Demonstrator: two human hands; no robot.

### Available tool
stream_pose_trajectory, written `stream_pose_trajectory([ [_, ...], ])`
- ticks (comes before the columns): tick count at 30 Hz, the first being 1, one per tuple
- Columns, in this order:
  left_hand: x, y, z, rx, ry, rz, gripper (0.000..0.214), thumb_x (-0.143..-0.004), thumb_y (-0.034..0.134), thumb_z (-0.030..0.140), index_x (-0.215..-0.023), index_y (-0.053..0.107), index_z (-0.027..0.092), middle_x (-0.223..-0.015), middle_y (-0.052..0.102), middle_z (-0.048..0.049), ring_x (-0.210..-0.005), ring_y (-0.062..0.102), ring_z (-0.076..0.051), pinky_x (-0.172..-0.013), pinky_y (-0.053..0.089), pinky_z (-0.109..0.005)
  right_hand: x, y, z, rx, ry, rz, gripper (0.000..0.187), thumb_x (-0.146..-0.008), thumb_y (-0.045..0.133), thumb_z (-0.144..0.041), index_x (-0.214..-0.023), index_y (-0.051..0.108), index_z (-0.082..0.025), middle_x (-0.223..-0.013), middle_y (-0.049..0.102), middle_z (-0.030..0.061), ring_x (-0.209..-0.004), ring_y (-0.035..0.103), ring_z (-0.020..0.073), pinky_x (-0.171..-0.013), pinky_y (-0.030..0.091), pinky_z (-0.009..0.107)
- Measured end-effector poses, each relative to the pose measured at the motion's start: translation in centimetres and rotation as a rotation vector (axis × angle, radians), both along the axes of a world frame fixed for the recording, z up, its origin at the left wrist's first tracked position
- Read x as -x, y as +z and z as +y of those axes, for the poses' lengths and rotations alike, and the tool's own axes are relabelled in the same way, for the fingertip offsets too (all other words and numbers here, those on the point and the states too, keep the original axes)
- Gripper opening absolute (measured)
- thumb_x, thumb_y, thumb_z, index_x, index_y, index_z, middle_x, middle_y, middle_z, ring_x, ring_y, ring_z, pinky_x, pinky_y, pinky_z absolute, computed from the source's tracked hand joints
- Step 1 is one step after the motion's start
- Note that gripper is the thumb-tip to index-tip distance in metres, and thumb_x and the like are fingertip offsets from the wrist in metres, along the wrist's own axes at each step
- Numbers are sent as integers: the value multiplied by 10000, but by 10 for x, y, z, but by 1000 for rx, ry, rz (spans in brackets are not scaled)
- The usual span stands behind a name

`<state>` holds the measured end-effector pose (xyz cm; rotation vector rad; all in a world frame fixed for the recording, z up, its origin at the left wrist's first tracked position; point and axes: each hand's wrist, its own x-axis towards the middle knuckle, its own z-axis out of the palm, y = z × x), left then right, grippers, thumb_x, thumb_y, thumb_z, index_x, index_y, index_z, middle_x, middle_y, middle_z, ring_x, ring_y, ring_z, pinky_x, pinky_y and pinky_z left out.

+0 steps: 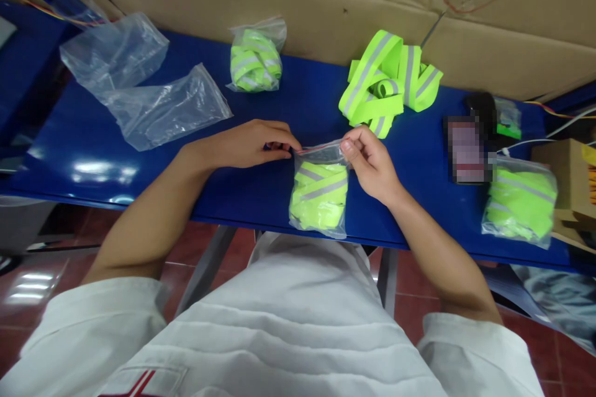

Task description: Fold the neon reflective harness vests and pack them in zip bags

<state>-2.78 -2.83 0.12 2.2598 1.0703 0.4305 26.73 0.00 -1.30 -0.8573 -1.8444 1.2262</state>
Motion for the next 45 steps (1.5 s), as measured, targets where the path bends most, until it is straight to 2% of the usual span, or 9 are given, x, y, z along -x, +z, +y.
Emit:
stream_pose_trajectory([
  [8,-3,-4,-1,-182,202,-29,90,-943,672,221,-998,732,184,-862,762,-5,-776,701,-153,-735,433,-235,-4,-7,10,103,13,-11,477,-934,694,-706,-891,550,-253,-624,520,-54,-498,472,108,-464,399,254],
  [13,-10,-4,-8,-341,260,121,134,-1004,629,285,-998,694,169,-967,751,-60,-872,723,-215,-747,457,-284,-6,-7,8,-106,-75,-95,397,-1009,637,-632,-930,581,-247,-683,555,-32,-547,481,116,-504,392,278],
  [17,-14,-3,-12,-417,407,195,231,-1029,603,363,-1120,702,175,-1050,734,-96,-906,727,-250,-782,510,-334,-6,-3,4,-249,-104,-119,271,-1068,594,-514,-1037,633,-248,-798,621,-5,-631,555,125,-558,425,288],
  [19,-14,-3,-11,-379,412,107,305,-1005,642,382,-1240,683,191,-1143,725,-102,-973,726,-254,-862,547,-360,-8,-2,4,-312,-110,-138,233,-1080,580,-472,-1073,651,-250,-856,649,7,-676,588,136,-590,453,299],
  [24,-16,-7,-6,-142,205,-221,608,-960,676,425,-1516,542,218,-1427,660,-116,-1226,682,-264,-1048,560,-395,-11,1,0,-528,-128,-230,174,-1094,556,-383,-1102,666,-249,-986,702,35,-841,664,174,-743,533,337],
  [28,-22,-10,-4,208,197,-444,532,-928,716,471,-1378,652,196,-1226,757,-77,-1067,739,-230,-930,611,-359,-12,6,-4,-594,-130,-222,193,-1088,565,-386,-1106,686,-238,-1003,711,45,-879,678,184,-806,553,347],
  [31,-27,-8,-4,404,227,-626,422,-905,756,449,-1229,720,181,-1120,768,-60,-981,739,-186,-823,606,-287,-11,8,-5,-488,-151,-180,265,-1068,590,-485,-1080,705,-247,-1002,711,52,-891,680,197,-818,565,358],
  [37,-40,-12,-6,376,369,-788,310,-851,839,442,-942,759,157,-824,694,-12,-705,625,-91,-658,500,-215,-7,5,0,-219,-178,-43,341,-998,678,-587,-1010,709,-248,-917,728,26,-760,672,177,-689,556,352],
  [45,-45,-15,-7,408,448,-858,168,-807,836,300,-900,777,173,-793,675,0,-679,591,-98,-624,479,-232,-9,5,3,-187,-160,-15,273,-949,772,-517,-1003,750,-250,-931,747,17,-762,669,169,-700,571,355],
])
